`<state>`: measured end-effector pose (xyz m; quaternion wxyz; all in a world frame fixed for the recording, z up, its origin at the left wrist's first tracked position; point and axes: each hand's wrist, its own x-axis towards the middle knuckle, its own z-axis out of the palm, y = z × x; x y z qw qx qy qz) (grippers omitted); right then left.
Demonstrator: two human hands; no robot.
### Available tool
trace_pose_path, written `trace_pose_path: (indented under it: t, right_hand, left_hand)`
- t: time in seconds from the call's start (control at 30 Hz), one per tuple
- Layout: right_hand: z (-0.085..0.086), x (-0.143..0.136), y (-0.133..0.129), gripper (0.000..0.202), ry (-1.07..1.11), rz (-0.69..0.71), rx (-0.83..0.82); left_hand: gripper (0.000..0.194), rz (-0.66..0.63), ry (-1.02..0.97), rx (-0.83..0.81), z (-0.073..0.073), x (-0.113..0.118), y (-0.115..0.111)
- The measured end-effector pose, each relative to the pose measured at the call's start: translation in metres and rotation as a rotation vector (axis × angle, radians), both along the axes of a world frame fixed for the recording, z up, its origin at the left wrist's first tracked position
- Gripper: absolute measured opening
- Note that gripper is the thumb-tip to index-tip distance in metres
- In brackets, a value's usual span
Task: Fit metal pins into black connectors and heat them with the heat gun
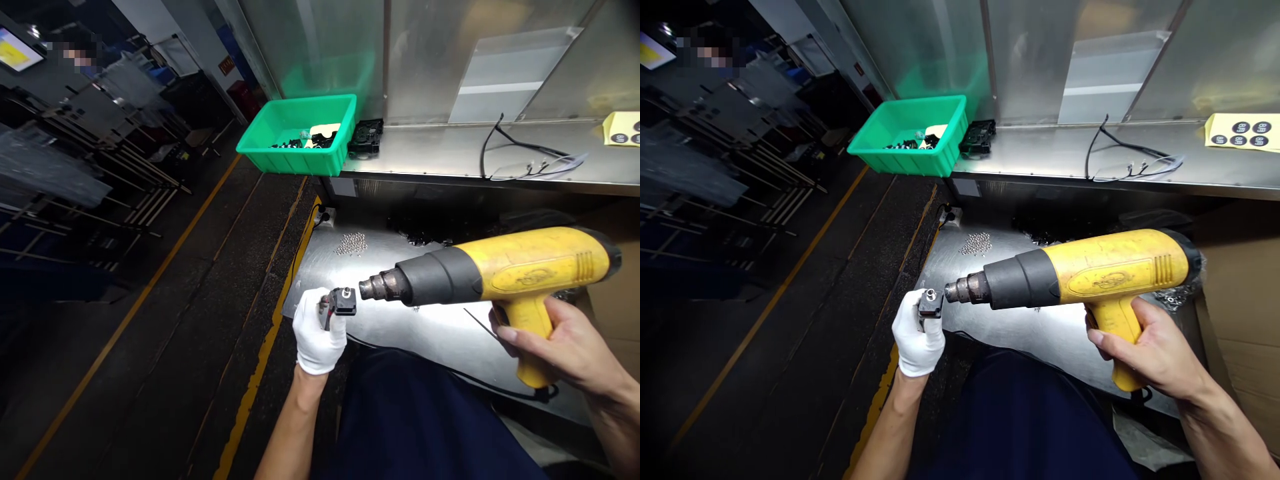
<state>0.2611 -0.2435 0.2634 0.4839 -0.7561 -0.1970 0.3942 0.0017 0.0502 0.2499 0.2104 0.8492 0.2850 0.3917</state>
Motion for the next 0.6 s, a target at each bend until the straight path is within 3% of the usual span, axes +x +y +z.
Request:
trace_pose_path:
  t: [0.6]
  right_hand:
    - [0.023,-0.007,0.010,0.038,-0.079,-0.018,0.029]
  left_hand:
    - [0.021,-0.005,-0.004,-0.019,0.000,0.000,0.001]
